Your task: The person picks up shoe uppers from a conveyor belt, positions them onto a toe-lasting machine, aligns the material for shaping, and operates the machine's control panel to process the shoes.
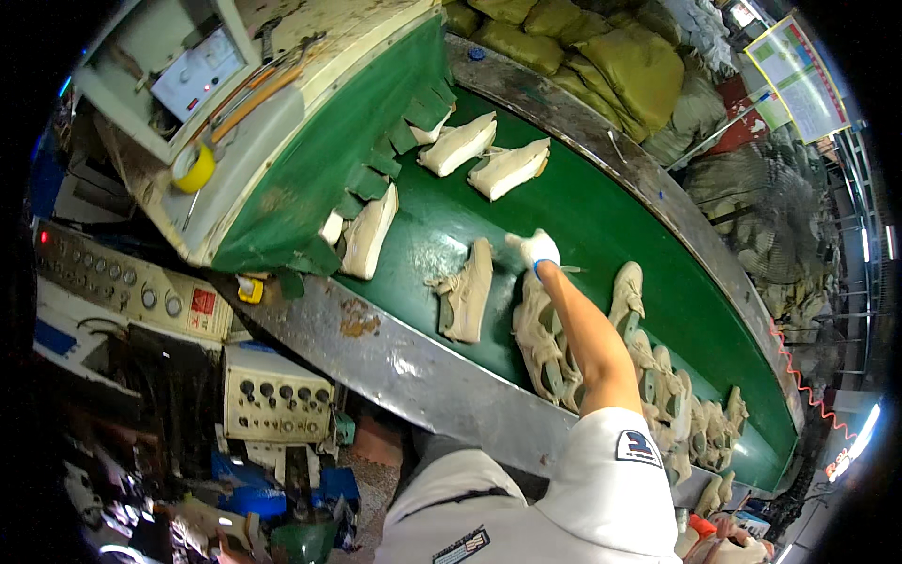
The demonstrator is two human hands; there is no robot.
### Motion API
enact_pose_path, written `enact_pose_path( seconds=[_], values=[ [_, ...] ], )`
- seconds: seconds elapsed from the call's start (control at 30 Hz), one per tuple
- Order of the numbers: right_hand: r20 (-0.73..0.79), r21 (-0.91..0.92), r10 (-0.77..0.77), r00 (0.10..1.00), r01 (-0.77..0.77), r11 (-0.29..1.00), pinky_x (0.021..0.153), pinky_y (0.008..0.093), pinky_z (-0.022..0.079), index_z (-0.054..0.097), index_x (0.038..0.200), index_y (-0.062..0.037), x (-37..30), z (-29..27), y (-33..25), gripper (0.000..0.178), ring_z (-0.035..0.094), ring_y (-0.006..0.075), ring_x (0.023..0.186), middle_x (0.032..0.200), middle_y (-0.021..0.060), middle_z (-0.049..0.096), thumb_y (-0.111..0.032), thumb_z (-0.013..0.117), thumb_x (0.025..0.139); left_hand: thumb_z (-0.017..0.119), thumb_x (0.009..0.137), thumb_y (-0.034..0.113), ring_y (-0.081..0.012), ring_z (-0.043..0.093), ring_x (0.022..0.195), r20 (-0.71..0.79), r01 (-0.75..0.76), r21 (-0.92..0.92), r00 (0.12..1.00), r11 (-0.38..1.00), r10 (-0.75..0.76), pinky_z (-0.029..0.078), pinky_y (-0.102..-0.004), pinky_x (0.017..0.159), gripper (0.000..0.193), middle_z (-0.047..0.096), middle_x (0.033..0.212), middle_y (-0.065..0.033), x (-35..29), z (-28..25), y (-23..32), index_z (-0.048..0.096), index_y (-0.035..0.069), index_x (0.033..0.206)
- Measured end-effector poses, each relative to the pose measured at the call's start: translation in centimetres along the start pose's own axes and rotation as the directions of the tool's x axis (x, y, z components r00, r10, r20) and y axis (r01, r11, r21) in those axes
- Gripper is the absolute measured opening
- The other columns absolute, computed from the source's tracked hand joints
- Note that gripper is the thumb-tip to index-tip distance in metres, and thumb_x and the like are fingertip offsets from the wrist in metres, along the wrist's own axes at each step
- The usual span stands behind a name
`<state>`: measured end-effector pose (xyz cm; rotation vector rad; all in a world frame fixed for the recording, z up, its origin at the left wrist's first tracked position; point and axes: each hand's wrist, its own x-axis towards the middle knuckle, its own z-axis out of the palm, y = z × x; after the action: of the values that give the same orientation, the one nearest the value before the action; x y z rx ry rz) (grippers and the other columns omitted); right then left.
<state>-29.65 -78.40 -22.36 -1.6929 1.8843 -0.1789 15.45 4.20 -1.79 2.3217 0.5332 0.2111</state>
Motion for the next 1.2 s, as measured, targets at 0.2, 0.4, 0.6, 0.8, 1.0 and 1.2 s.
enact_pose_path(
  seconds=[0.2,0.4,0.6,0.8,1.0,1.2],
  values=[
    [-0.144,0.407,0.306,0.941,-0.225,0.885,0.081,0.0481,0.058,0.056,0.135,0.0082,19.5,6.8,-3.8,0.089,0.069,0.0366,0.101,0.122,0.0255,0.067,-0.052,0.084,0.075,0.08,0.083,0.014,-0.0247,0.065,0.095,0.006,0.017,0.047,1.0,0.999,-0.017,0.053,-0.0409,0.083,0.04,0.072,0.114,-0.0131,2.4,4.2,2.4,0.071,-0.007,0.116],
    [-0.207,0.62,0.477,0.854,-0.263,0.739,0.098,0.0448,0.055,0.05,0.14,0.009,23.2,9.0,-5.6,0.085,0.067,0.0385,0.114,0.133,0.0215,0.065,-0.036,0.086,0.077,0.081,0.082,0.014,-0.0248,0.065,0.094,0.019,0.025,0.068,0.999,0.997,-0.026,0.053,-0.0414,0.083,0.04,0.073,0.112,-0.0132,3.7,5.7,2.4,0.071,-0.007,0.113],
    [0.414,0.839,-0.432,0.801,-0.52,-0.158,0.108,0.0544,0.049,0.052,0.142,-0.0011,1.2,5.4,-9.0,0.051,0.064,0.038,0.121,0.138,0.0205,0.062,-0.027,0.064,0.1,0.083,0.08,0.015,-0.0249,0.065,0.093,0.05,0.085,-0.037,0.995,0.996,-0.083,0.053,-0.0419,0.082,0.039,0.073,0.109,-0.0134,3.5,-1.8,-4.1,0.072,-0.008,0.11],
    [0.478,0.547,-0.556,0.68,-0.726,-0.417,0.106,0.0472,0.051,0.051,0.143,-0.0002,-28.7,4.2,-17.1,0.051,0.059,0.0329,0.121,0.139,0.0154,0.057,-0.03,0.059,0.103,0.081,0.081,0.011,-0.0222,0.064,0.095,0.089,-0.101,-0.303,0.987,0.948,0.133,0.052,-0.0383,0.085,0.034,0.071,0.109,-0.0099,0.5,-2.3,-4.1,0.07,-0.006,0.109],
    [0.631,0.599,-0.661,0.406,-0.797,0.082,0.102,0.0422,0.051,0.054,0.14,-0.0016,-42.1,9.3,-22.0,0.048,0.06,0.0273,0.117,0.135,0.0127,0.06,-0.029,0.062,0.102,0.076,0.083,0.008,-0.0213,0.063,0.098,0.162,-0.089,-0.409,0.972,0.908,0.168,0.05,-0.0348,0.089,0.042,0.07,0.112,-0.0088,-1.9,-5.3,-0.7,0.065,-0.002,0.122],
    [0.74,0.632,-0.623,0.255,-0.58,0.513,0.098,0.0371,0.052,0.056,0.138,-0.0029,-51.9,15.0,-25.9,0.046,0.061,0.0217,0.114,0.131,0.01,0.062,-0.027,0.065,0.101,0.07,0.081,0.001,-0.0262,0.066,0.116,0.603,0.106,-0.233,0.796,0.967,0.059,0.05,-0.0351,0.099,0.06,0.067,0.13,-0.0187,-0.2,-12.8,-3.9,0.057,-0.003,0.139]
  ],
)
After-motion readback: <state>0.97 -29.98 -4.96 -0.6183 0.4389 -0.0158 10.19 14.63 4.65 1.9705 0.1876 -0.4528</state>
